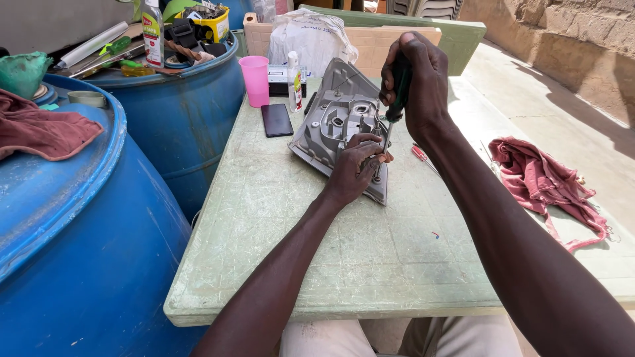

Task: Disassembling a car tail light assembly using a screwdriver

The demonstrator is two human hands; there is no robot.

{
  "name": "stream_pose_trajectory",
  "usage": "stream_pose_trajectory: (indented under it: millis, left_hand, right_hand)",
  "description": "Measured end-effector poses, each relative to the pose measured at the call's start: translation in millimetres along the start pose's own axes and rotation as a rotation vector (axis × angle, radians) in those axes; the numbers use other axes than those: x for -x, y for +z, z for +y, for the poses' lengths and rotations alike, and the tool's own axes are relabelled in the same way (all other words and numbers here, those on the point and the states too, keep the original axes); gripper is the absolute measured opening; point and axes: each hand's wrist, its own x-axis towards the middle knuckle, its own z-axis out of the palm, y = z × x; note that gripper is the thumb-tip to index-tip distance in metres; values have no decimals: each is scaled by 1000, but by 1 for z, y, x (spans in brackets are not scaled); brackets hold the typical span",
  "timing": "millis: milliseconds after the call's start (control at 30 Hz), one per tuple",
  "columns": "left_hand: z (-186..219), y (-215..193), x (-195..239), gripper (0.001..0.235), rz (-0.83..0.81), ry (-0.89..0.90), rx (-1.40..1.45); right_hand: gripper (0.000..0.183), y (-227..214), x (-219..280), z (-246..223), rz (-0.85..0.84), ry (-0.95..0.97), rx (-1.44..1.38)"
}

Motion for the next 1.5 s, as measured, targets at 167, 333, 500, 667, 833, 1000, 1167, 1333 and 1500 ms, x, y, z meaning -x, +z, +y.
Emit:
stream_pose_trajectory:
  millis: [167,333,500,667,833,1000,1167,1333,1500]
  left_hand:
    - [0,0,-2,25,1,19,-9]
    - [-1,6,-1,22,74,-64,-4]
    - [-5,9,0,21,103,-63,9]
    - [-5,4,2,17,55,-47,-6]
    - [-7,7,3,13,45,-3,-30]
    - [2,5,2,21,56,-60,-16]
    - [-3,4,0,19,53,-29,0]
    - [-1,5,0,15,60,-23,-15]
    - [-2,4,2,20,58,-27,-21]
  right_hand:
    - [32,-1,0,-4,-20,19,22]
    - [39,-5,5,-24,-149,77,463]
    - [20,-28,-11,-48,-378,-170,739]
    - [42,-48,-37,-34,-178,-429,1439]
    - [36,-26,-31,-81,-517,-53,1339]
    - [15,-22,-29,-93,-704,47,1164]
    - [59,-23,-33,-53,-372,-301,1672]
    - [22,-20,-37,-81,-721,94,1366]
    - [70,-26,-40,-46,-447,-141,1856]
